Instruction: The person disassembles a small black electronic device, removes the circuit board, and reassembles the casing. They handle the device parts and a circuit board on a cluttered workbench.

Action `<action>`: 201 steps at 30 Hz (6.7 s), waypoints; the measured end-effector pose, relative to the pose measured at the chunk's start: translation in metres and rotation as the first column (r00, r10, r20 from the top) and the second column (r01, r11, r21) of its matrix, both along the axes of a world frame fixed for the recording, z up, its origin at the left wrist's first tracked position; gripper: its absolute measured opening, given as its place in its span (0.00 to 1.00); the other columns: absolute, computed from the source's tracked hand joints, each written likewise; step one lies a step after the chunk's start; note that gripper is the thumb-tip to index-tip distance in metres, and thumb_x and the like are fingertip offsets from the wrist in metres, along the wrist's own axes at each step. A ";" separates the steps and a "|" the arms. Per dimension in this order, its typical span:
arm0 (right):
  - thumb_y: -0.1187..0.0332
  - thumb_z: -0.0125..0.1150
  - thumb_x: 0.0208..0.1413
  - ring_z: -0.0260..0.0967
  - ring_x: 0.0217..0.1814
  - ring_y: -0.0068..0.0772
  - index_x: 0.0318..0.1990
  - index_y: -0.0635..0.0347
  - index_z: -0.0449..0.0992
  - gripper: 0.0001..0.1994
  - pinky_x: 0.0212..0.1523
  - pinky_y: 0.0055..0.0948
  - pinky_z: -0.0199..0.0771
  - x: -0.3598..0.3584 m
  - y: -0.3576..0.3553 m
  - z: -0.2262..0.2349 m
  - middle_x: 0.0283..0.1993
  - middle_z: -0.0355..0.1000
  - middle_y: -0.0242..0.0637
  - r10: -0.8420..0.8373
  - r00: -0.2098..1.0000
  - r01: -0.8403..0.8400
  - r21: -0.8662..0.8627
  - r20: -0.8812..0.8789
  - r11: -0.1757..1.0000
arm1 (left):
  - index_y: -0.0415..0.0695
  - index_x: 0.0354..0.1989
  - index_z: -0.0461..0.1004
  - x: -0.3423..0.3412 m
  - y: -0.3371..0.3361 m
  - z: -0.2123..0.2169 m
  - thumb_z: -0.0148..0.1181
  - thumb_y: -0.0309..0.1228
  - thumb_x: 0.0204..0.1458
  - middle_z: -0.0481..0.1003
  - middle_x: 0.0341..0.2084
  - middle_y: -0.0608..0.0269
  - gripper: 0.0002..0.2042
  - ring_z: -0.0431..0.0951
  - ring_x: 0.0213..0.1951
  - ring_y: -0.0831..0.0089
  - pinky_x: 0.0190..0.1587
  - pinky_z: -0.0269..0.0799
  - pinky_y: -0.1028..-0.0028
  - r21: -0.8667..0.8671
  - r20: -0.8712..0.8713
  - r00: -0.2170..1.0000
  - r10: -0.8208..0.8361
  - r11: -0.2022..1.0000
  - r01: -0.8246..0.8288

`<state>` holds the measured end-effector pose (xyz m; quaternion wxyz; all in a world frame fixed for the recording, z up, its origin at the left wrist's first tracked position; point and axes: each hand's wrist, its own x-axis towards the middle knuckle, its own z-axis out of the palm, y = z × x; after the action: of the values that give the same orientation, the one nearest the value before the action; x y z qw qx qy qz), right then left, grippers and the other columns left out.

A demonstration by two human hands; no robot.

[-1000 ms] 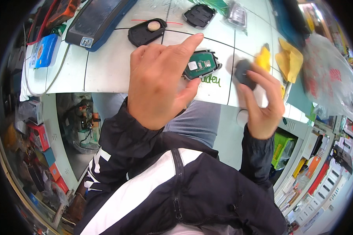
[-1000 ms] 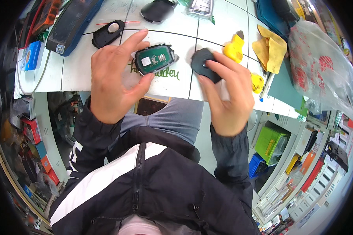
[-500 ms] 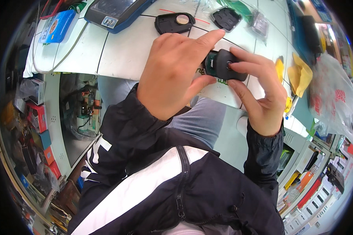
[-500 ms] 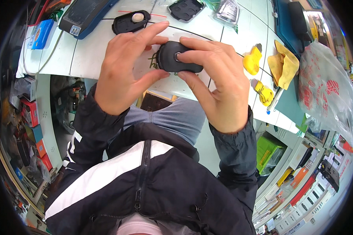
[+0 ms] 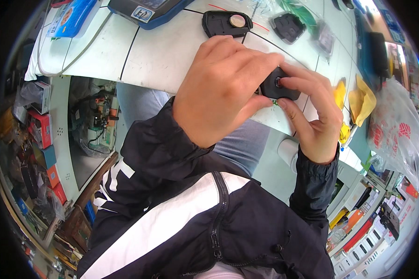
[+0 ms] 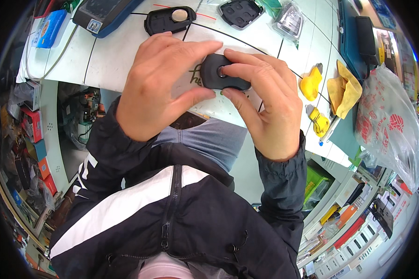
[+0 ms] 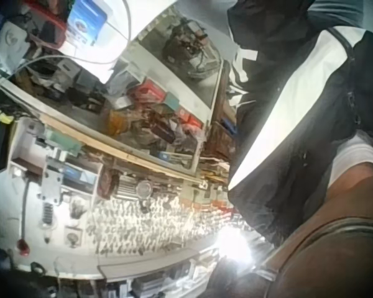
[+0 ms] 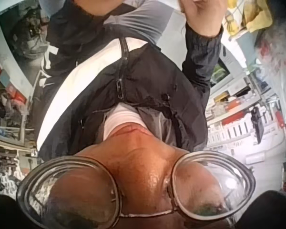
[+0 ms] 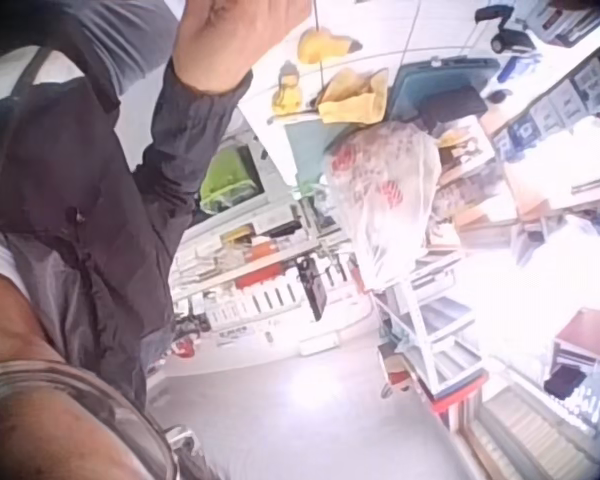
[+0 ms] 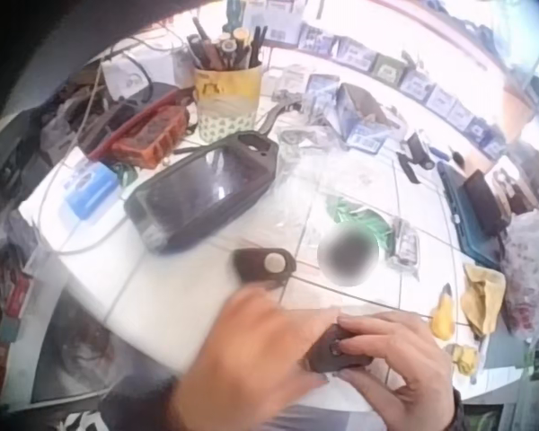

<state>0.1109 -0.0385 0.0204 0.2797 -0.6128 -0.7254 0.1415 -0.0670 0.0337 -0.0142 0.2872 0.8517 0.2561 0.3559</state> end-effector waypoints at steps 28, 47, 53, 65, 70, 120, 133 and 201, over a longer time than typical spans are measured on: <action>0.83 0.63 0.43 0.69 0.44 0.31 0.42 0.70 0.73 0.15 0.42 0.25 0.71 -0.007 -0.029 -0.006 0.42 0.69 0.41 -0.039 0.515 0.054 -0.013 -0.857 0.998 | 0.32 0.43 0.71 0.004 -0.024 0.019 0.60 0.24 0.50 0.75 0.35 0.56 0.13 0.76 0.36 0.74 0.39 0.74 0.78 -0.669 0.401 0.916 -0.012 0.680 0.301; 0.73 0.58 0.53 0.70 0.36 0.25 0.42 0.72 0.73 0.11 0.37 0.22 0.73 -0.027 -0.040 -0.002 0.38 0.71 0.40 -0.154 0.332 0.297 -0.052 -0.930 0.954 | 0.36 0.40 0.74 0.023 -0.044 0.031 0.64 0.26 0.45 0.75 0.29 0.58 0.14 0.74 0.30 0.76 0.36 0.70 0.77 -0.643 0.473 0.864 0.173 0.738 0.205; 0.66 0.50 0.60 0.72 0.43 0.32 0.48 0.69 0.66 0.15 0.44 0.29 0.75 -0.044 -0.031 -0.011 0.43 0.71 0.44 -0.042 -0.192 0.325 -0.104 -0.981 0.940 | 0.32 0.46 0.69 0.033 -0.033 0.024 0.65 0.29 0.47 0.70 0.39 0.60 0.20 0.70 0.39 0.76 0.43 0.65 0.78 -0.405 0.517 0.853 -0.063 0.860 0.309; 0.69 0.58 0.53 0.64 0.56 0.34 0.52 0.71 0.65 0.21 0.56 0.33 0.62 -0.024 -0.030 -0.001 0.54 0.66 0.49 0.060 0.362 0.295 0.175 -0.930 0.939 | 0.38 0.41 0.67 0.039 -0.036 0.031 0.56 0.27 0.51 0.72 0.31 0.50 0.10 0.75 0.30 0.53 0.30 0.70 0.71 -0.288 0.463 0.885 -0.041 0.938 0.194; 0.67 0.55 0.57 0.69 0.50 0.35 0.48 0.71 0.69 0.16 0.53 0.31 0.67 -0.030 -0.030 0.007 0.51 0.68 0.53 0.047 0.367 0.204 0.129 -0.929 0.970 | 0.37 0.40 0.67 0.038 -0.045 0.029 0.58 0.28 0.51 0.71 0.30 0.51 0.11 0.75 0.31 0.55 0.32 0.70 0.70 -0.462 0.488 0.872 -0.033 0.838 0.290; 0.65 0.52 0.59 0.66 0.51 0.33 0.56 0.69 0.62 0.21 0.51 0.31 0.66 -0.034 -0.034 0.004 0.49 0.69 0.42 -0.040 0.363 0.353 0.098 -0.931 0.930 | 0.34 0.49 0.68 0.056 -0.057 0.024 0.55 0.30 0.55 0.72 0.38 0.59 0.15 0.72 0.43 0.76 0.46 0.69 0.74 -0.610 0.784 0.494 0.375 0.320 0.725; 0.77 0.62 0.49 0.68 0.44 0.26 0.45 0.68 0.71 0.14 0.37 0.19 0.69 -0.026 -0.041 0.017 0.44 0.68 0.39 -0.107 0.513 0.343 0.089 -0.851 0.935 | 0.37 0.46 0.68 0.034 -0.020 0.030 0.57 0.33 0.54 0.71 0.40 0.58 0.16 0.72 0.39 0.75 0.41 0.68 0.77 -0.546 0.727 0.686 0.013 0.617 0.567; 0.72 0.56 0.55 0.67 0.41 0.27 0.46 0.69 0.71 0.13 0.46 0.26 0.66 -0.027 -0.047 -0.012 0.45 0.69 0.40 -0.323 0.699 0.584 0.250 -0.638 0.772 | 0.35 0.61 0.53 0.051 -0.023 0.006 0.44 0.40 0.59 0.70 0.45 0.50 0.26 0.74 0.40 0.68 0.43 0.72 0.72 -0.678 0.627 0.758 -0.182 0.352 0.646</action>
<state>0.0837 -0.0854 0.0080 0.6356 -0.6280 -0.4430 0.0736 -0.0162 0.0111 -0.0080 0.8091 0.5127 0.0930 0.2716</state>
